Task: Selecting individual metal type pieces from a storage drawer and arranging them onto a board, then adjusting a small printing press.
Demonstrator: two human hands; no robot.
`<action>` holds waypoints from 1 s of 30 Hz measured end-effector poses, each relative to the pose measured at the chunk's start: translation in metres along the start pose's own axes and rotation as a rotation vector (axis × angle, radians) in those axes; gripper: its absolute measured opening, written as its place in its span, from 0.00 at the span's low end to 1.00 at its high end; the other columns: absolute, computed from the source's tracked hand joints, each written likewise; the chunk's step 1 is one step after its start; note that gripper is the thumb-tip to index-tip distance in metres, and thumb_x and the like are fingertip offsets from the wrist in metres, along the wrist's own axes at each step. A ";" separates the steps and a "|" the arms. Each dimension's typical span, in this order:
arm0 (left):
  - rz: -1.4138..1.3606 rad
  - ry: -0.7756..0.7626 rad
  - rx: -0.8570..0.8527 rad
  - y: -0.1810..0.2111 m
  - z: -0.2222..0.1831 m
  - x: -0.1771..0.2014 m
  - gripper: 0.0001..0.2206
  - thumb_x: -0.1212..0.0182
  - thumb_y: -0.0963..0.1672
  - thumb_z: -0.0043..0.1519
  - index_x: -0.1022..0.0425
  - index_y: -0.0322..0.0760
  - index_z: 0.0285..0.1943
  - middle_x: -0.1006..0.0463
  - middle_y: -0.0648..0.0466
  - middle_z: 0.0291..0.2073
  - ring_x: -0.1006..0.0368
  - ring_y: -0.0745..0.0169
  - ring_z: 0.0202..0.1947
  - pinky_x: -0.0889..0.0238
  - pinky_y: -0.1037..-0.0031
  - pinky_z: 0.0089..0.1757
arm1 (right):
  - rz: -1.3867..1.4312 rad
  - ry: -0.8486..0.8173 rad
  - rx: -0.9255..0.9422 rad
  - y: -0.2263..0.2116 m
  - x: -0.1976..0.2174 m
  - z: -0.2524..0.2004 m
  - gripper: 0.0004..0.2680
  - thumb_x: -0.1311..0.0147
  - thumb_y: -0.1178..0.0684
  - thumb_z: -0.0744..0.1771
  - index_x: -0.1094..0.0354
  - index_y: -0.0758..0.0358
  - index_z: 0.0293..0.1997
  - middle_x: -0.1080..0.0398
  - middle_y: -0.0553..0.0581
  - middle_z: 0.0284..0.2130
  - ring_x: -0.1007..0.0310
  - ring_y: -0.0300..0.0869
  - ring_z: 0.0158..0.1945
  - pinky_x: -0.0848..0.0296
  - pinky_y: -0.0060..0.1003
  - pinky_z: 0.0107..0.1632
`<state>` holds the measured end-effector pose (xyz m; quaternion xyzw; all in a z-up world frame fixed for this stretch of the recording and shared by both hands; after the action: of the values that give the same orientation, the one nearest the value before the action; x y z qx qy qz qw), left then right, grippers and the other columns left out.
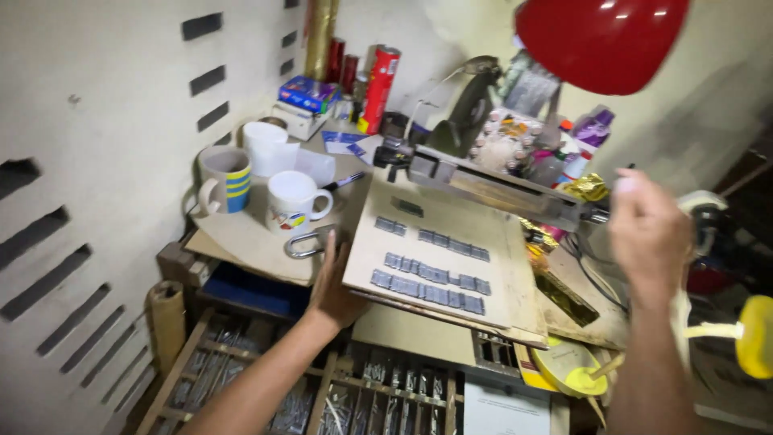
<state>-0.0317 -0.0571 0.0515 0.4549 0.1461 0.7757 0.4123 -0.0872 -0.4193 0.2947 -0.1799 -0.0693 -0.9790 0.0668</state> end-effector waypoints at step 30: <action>0.464 0.004 -0.053 -0.051 -0.017 0.017 0.06 0.38 0.33 0.50 0.23 0.33 0.31 0.27 0.47 0.39 0.34 0.42 0.45 0.33 0.54 0.41 | 0.054 -0.105 -0.161 -0.006 -0.006 0.002 0.11 0.52 0.51 0.77 0.21 0.55 0.61 0.21 0.60 0.48 0.24 0.58 0.42 0.30 0.50 0.36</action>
<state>-0.0246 -0.0105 0.0213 0.4639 0.0179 0.8542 0.2343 -0.0818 -0.4123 0.2938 -0.2374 0.0108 -0.9685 0.0748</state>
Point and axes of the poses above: each hand's wrist, its own z-axis towards the middle knuckle, its own x-axis out of the back of the hand, y = z × x, the point moved 4 cm from there along z, towards the middle knuckle
